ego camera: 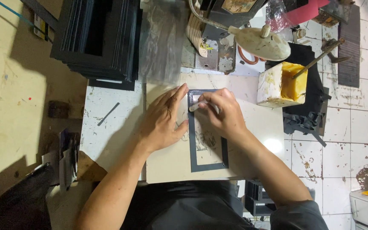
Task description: Applying glue to the edges of rectangular leather pieces using an applicator.
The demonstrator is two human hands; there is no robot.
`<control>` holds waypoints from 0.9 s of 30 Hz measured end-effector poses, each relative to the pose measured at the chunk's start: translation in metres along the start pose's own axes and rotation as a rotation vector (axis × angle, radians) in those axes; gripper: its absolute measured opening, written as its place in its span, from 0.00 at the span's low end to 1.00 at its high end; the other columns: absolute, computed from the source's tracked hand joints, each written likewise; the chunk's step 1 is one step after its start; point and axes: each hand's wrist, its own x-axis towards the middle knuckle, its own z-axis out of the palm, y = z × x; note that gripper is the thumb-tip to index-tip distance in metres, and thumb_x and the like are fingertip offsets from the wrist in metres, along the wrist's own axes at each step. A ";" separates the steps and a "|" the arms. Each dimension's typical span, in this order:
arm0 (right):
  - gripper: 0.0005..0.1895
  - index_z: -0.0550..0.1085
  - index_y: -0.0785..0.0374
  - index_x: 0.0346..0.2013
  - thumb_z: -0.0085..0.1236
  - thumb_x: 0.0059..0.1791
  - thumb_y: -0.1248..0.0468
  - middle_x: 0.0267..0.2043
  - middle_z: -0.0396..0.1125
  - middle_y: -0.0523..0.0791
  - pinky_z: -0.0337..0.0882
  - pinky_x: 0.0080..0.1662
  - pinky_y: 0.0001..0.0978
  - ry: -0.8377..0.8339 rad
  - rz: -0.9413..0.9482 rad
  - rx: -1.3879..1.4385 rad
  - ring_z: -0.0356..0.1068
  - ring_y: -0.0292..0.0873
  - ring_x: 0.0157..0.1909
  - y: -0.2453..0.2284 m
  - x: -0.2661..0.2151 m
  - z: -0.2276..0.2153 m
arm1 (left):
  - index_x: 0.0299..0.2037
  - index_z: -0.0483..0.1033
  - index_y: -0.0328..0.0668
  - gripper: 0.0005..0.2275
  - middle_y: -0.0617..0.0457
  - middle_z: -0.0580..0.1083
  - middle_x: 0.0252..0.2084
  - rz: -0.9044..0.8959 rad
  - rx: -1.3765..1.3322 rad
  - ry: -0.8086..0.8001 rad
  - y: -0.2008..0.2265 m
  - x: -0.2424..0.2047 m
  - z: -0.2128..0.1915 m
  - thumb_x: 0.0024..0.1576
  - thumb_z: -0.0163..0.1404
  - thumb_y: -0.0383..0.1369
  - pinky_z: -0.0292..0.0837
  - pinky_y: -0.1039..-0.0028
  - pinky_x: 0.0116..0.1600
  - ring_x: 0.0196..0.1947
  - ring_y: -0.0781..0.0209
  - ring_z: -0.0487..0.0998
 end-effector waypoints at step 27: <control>0.19 0.77 0.60 0.50 0.64 0.44 0.68 0.50 0.76 0.42 0.60 0.51 0.35 -0.194 -0.376 -0.301 0.67 0.41 0.50 -0.040 -0.121 -0.011 | 0.75 0.40 0.35 0.42 0.40 0.63 0.72 0.042 0.080 -0.034 -0.015 -0.005 0.018 0.56 0.57 0.37 0.52 0.60 0.77 0.72 0.46 0.63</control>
